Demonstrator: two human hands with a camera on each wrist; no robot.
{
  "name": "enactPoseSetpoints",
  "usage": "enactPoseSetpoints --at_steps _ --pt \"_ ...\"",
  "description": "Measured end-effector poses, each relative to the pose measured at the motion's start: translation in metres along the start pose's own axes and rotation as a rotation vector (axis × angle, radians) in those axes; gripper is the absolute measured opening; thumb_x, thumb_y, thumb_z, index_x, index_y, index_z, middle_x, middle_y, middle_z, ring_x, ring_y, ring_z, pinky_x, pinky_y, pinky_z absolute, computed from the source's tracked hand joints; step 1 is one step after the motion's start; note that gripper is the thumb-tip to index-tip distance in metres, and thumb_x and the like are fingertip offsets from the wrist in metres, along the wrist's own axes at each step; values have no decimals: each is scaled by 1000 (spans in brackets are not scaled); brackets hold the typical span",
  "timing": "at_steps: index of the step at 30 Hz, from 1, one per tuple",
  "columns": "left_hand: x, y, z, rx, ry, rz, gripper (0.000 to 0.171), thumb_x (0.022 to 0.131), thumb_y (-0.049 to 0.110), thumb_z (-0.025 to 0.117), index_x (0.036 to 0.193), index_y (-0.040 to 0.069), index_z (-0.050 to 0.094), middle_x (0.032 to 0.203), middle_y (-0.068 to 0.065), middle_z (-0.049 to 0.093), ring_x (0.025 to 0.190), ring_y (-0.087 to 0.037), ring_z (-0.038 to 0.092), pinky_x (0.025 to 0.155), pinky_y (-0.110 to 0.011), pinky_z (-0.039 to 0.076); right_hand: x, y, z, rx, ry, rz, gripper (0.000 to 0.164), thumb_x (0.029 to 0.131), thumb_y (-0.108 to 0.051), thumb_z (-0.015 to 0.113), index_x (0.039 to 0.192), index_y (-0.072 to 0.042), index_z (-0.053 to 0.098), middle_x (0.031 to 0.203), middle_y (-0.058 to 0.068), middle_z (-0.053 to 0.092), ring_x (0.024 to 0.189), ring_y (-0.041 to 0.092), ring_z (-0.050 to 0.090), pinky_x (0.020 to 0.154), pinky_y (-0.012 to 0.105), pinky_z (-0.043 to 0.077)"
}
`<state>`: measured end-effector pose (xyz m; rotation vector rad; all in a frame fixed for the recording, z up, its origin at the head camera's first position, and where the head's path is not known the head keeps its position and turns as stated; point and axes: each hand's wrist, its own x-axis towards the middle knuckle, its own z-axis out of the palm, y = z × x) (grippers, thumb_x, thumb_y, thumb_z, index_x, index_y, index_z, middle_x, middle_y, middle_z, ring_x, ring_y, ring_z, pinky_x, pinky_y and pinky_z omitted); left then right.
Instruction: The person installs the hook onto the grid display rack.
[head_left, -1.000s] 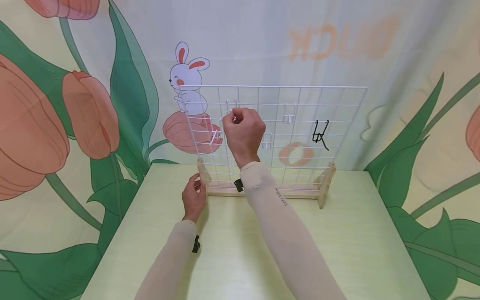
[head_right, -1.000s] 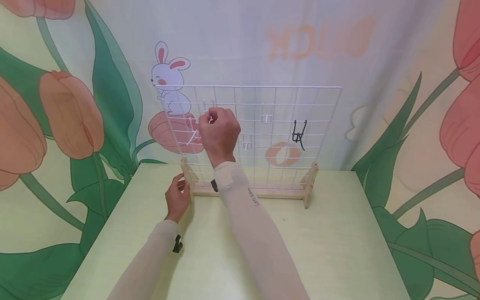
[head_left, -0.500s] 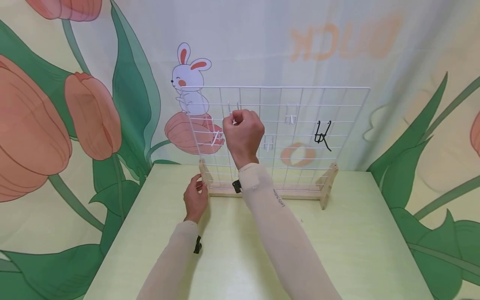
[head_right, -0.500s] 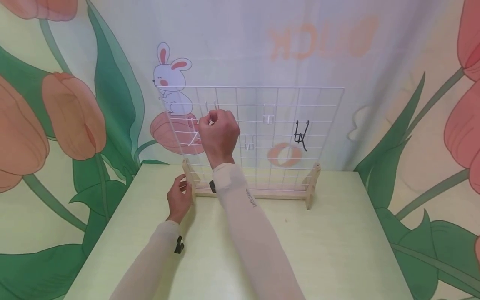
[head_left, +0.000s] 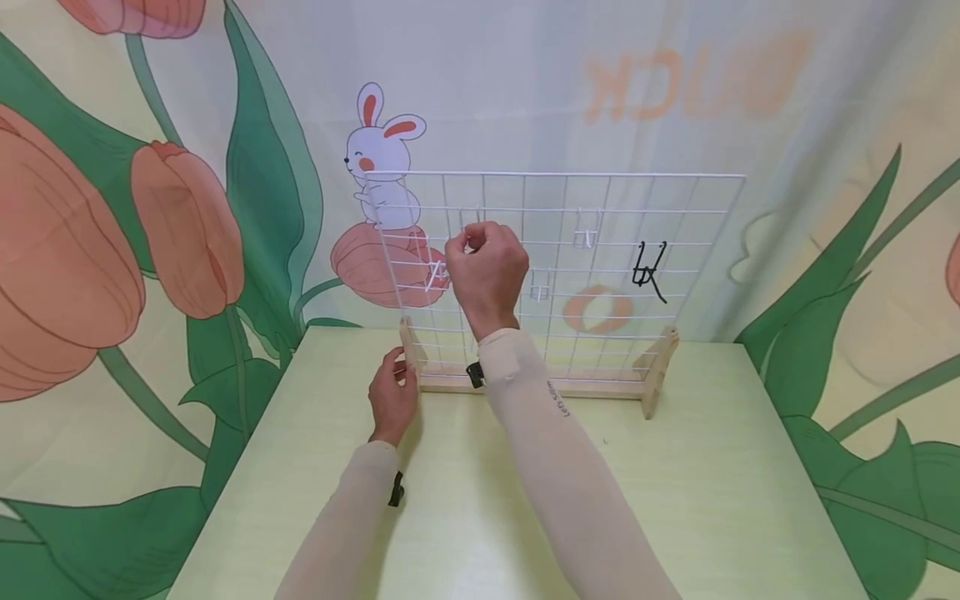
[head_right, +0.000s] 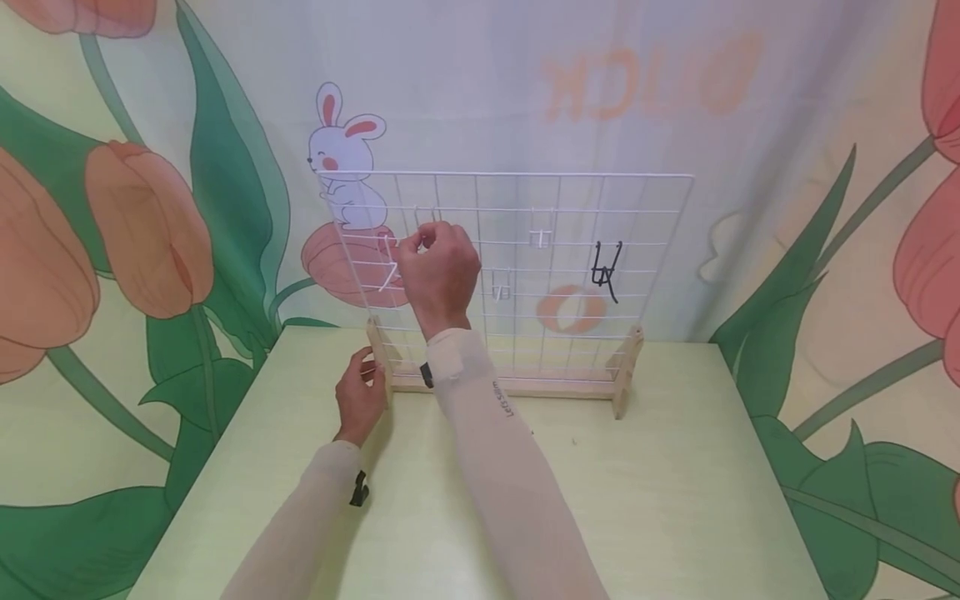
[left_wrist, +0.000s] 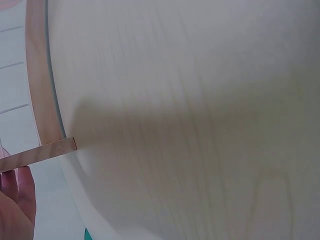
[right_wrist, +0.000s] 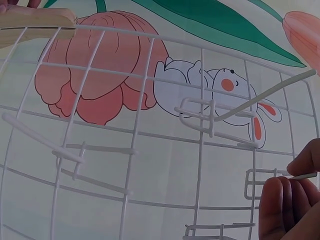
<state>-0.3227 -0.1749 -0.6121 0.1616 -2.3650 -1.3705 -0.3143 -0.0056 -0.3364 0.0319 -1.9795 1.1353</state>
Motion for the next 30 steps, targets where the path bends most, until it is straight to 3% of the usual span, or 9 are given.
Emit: enactPoseSetpoints --at_steps 11,30 --pt "1 -1 1 -1 1 11 40 105 17 65 144 18 59 126 -16 73 115 -34 73 98 -53 60 -1 6 -6 49 -1 -34 19 95 -22 76 100 -3 78 90 10 74 83 29 73 75 38 61" --pt "-1 4 -3 -22 -7 12 38 105 15 65 143 14 60 124 -17 72 114 -36 73 98 -53 61 -8 6 -27 146 11 -95 22 94 -22 75 103 -2 78 91 10 73 78 20 71 74 33 63"
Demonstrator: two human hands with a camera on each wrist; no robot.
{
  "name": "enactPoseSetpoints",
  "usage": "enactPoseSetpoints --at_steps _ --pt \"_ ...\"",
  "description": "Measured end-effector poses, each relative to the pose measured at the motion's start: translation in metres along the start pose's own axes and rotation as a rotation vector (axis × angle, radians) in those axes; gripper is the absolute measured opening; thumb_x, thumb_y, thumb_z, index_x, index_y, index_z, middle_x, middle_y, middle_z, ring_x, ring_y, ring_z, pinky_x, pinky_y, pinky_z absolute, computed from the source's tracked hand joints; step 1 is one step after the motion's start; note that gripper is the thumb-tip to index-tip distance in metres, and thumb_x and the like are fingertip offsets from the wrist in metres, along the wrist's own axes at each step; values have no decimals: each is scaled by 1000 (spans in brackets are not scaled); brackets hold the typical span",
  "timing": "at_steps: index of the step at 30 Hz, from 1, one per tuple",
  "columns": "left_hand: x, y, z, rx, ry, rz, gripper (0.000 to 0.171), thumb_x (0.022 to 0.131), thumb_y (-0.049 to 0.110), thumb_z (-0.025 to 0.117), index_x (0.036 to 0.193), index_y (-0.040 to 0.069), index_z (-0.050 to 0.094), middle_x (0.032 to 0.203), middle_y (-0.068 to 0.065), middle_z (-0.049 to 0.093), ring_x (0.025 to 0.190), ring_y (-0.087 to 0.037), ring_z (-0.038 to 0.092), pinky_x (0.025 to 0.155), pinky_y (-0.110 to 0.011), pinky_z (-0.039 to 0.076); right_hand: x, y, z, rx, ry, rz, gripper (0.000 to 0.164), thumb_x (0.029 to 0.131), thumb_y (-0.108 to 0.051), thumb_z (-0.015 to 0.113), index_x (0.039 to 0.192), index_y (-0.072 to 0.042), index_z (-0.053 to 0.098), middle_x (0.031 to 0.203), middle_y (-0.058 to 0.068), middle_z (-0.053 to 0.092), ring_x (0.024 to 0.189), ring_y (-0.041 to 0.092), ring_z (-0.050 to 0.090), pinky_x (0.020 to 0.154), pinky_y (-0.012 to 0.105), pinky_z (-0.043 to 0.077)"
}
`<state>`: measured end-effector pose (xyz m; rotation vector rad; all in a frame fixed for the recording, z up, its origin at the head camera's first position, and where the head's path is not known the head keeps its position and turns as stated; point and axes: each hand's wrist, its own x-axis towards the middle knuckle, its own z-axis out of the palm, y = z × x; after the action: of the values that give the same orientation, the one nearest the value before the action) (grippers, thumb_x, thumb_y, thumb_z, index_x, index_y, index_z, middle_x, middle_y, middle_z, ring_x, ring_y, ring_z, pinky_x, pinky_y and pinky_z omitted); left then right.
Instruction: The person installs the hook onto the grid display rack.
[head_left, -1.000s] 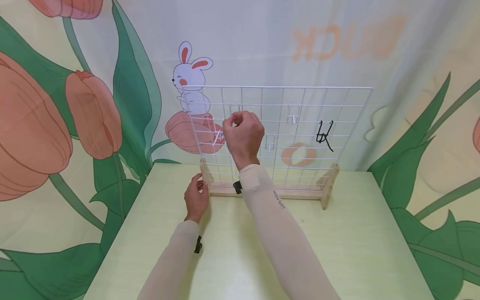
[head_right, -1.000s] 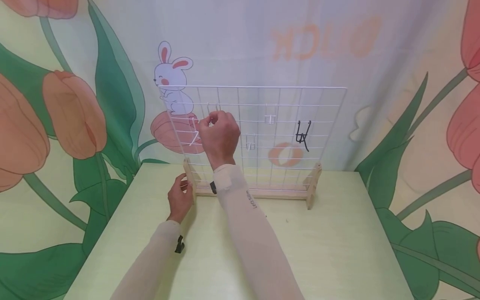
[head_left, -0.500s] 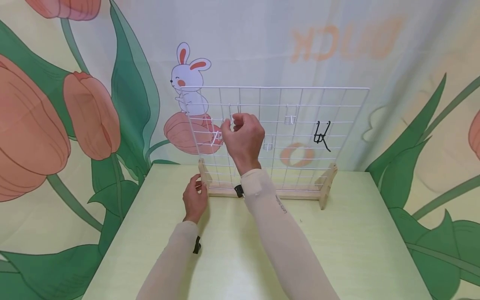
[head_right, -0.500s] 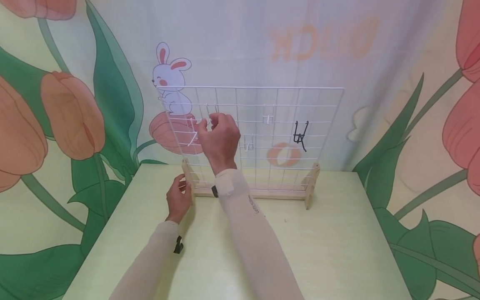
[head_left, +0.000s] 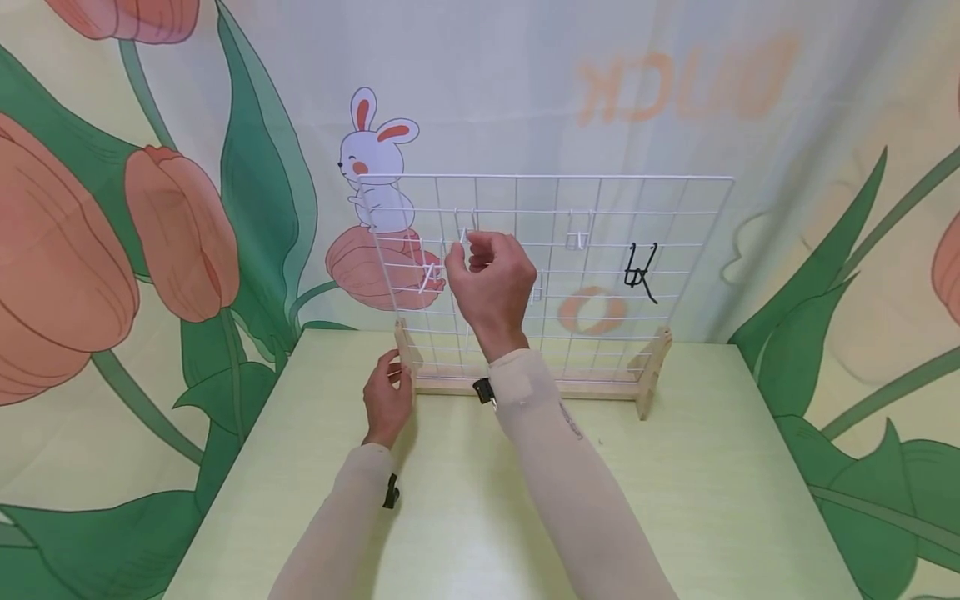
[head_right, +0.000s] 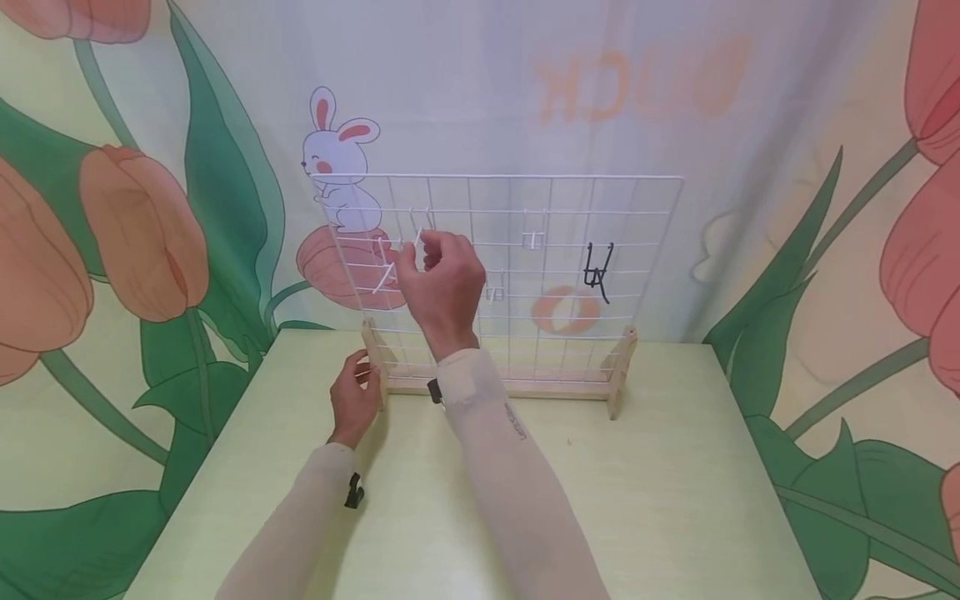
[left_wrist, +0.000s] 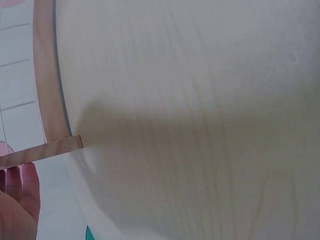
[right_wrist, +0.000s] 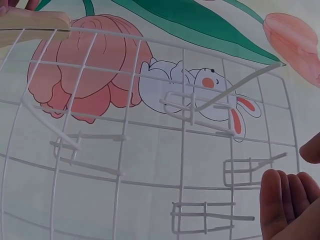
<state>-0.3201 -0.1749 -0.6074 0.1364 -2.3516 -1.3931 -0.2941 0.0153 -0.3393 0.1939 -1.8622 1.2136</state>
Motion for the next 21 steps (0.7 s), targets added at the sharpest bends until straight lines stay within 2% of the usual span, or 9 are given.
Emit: enactPoseSetpoints --at_steps 6,10,13,16,21 --pt "3 -1 -1 -10 -4 -7 37 104 13 66 141 12 61 124 -18 73 114 -36 73 98 -55 60 -6 2 -12 36 -9 -84 19 94 -17 73 102 0 77 93 11 74 78 21 72 75 32 65" --pt "6 3 -5 -25 -33 -31 37 104 13 66 140 10 61 125 -18 72 116 -36 72 100 -55 59 -16 6 -25 3 -82 -182 20 95 -17 71 105 -1 77 98 12 76 84 23 73 79 35 65" --pt "5 8 -10 -18 -72 -40 41 104 16 64 144 10 58 128 -17 70 120 -36 70 103 -56 57 -28 12 -39 -36 -157 -245 24 96 -20 69 111 -3 77 107 12 79 95 25 75 85 38 64" --pt "0 21 -19 21 -121 -37 51 104 21 63 153 10 50 138 -18 64 129 -38 64 107 -59 53 -44 21 -58 -60 -228 -302 30 95 -22 70 117 -3 77 119 12 78 111 27 74 94 42 63" --pt "-18 53 -40 135 -209 34 72 103 32 64 165 12 33 155 -20 50 140 -41 53 111 -66 46 -72 40 -99 -92 -317 -353 44 88 -26 77 126 -3 74 138 15 71 128 32 67 101 49 60"
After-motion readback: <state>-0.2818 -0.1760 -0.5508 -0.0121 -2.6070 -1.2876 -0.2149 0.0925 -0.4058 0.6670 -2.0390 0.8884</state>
